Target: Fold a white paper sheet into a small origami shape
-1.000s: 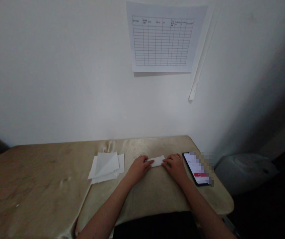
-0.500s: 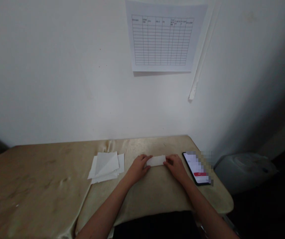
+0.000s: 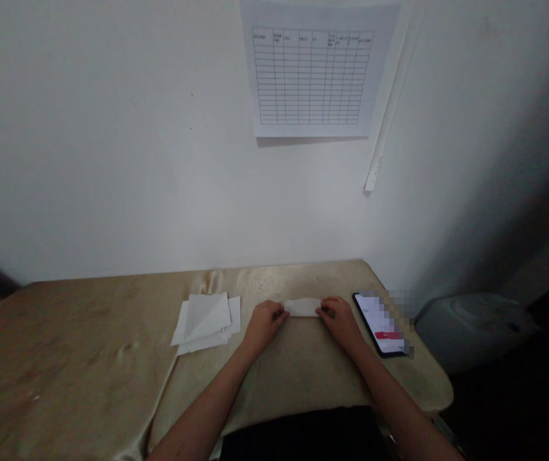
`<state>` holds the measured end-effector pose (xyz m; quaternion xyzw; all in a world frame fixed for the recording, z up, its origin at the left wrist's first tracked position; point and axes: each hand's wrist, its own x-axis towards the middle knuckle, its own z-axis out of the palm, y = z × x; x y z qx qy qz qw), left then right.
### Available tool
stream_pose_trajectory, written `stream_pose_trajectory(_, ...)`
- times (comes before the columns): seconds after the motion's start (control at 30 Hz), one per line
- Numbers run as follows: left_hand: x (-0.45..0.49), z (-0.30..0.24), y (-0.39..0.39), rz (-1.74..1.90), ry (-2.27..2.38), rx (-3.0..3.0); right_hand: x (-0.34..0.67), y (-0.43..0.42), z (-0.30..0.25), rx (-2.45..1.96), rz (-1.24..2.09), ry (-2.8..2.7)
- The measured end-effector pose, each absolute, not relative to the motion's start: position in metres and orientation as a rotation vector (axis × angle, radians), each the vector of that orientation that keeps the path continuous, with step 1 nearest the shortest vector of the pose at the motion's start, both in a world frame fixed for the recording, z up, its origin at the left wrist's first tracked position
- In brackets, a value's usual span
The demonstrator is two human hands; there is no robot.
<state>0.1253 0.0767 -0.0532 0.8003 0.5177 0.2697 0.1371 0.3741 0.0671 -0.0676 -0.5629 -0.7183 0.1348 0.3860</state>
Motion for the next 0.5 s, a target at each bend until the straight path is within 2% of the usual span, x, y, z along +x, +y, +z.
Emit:
stream_pose_trajectory(0.2, 0.1283, -0.0588, 0.0765, 0.914, 1.537, 2.317, 0.3758, 0.0679, -0.0697, -1.448, 0.337, -1.788)
stream_pose_trajectory(0.5, 0.1330, -0.0554, 0.0766, 0.880, 1.508, 2.323, 0.3744, 0.0694, -0.0722, -1.468, 0.303, -1.802)
